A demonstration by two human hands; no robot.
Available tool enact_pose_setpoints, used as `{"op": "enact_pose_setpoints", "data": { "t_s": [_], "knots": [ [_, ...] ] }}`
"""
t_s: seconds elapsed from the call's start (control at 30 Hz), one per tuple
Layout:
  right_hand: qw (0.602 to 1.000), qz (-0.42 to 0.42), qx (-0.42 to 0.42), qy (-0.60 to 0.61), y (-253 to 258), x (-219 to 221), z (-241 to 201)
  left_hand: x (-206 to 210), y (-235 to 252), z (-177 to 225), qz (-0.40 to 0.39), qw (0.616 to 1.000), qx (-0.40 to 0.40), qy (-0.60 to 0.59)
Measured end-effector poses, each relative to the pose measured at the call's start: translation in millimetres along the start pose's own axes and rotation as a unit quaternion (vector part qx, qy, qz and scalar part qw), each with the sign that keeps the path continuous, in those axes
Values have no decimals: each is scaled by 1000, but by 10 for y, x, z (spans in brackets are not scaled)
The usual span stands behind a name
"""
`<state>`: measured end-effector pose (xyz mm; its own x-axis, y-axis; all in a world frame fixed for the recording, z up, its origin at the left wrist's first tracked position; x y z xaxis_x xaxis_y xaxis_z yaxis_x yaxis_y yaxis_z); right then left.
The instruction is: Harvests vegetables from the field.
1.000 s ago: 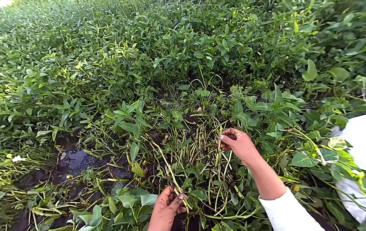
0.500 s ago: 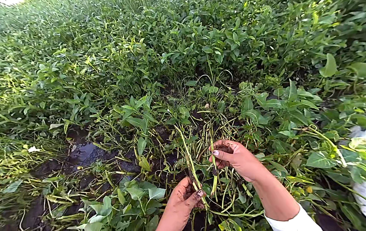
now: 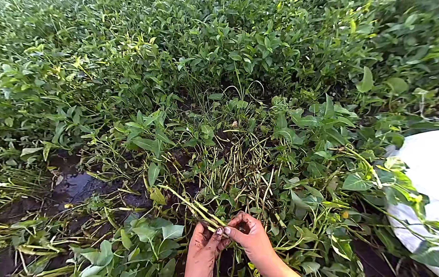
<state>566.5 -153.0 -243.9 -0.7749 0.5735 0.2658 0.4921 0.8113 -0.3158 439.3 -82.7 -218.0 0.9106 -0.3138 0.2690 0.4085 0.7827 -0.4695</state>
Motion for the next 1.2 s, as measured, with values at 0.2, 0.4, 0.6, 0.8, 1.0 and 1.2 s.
{"op": "enact_pose_setpoints", "data": {
  "t_s": [0.2, 0.4, 0.6, 0.8, 1.0, 1.2],
  "knots": [
    [973, -110, 20, -203, -14, 71, -107, -112, -60, -218, 40, 993, -76, -83],
    [879, -59, 25, -472, 60, -317, -456, -154, -144, -218, 16, 991, -99, -89],
    [732, 36, 238, -638, 251, -1272, -312, -181, -195, -179, -9, 994, -94, -54],
    [684, -49, 225, -692, 314, -1223, -1134, -294, -320, -127, -67, 996, -64, -15],
    [526, -155, 263, -794, 628, -1156, -1807, -399, -326, 3, -77, 996, -38, 3],
    [568, -209, 229, -762, 703, -82, -2269, -314, -362, 489, -105, 994, -5, -16]
  ]
}}
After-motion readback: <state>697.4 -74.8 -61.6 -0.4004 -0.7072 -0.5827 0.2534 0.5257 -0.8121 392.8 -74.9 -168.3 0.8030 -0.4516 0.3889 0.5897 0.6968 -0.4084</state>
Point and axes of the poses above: each hand's wrist, its own y-axis towards the middle knuckle, its own x-axis out of the palm, z = x × y, the point moved 8 cm from there along y, towards the middle knuckle, and after that the axes turned 4 degrees about x, right-handed, at the moved point
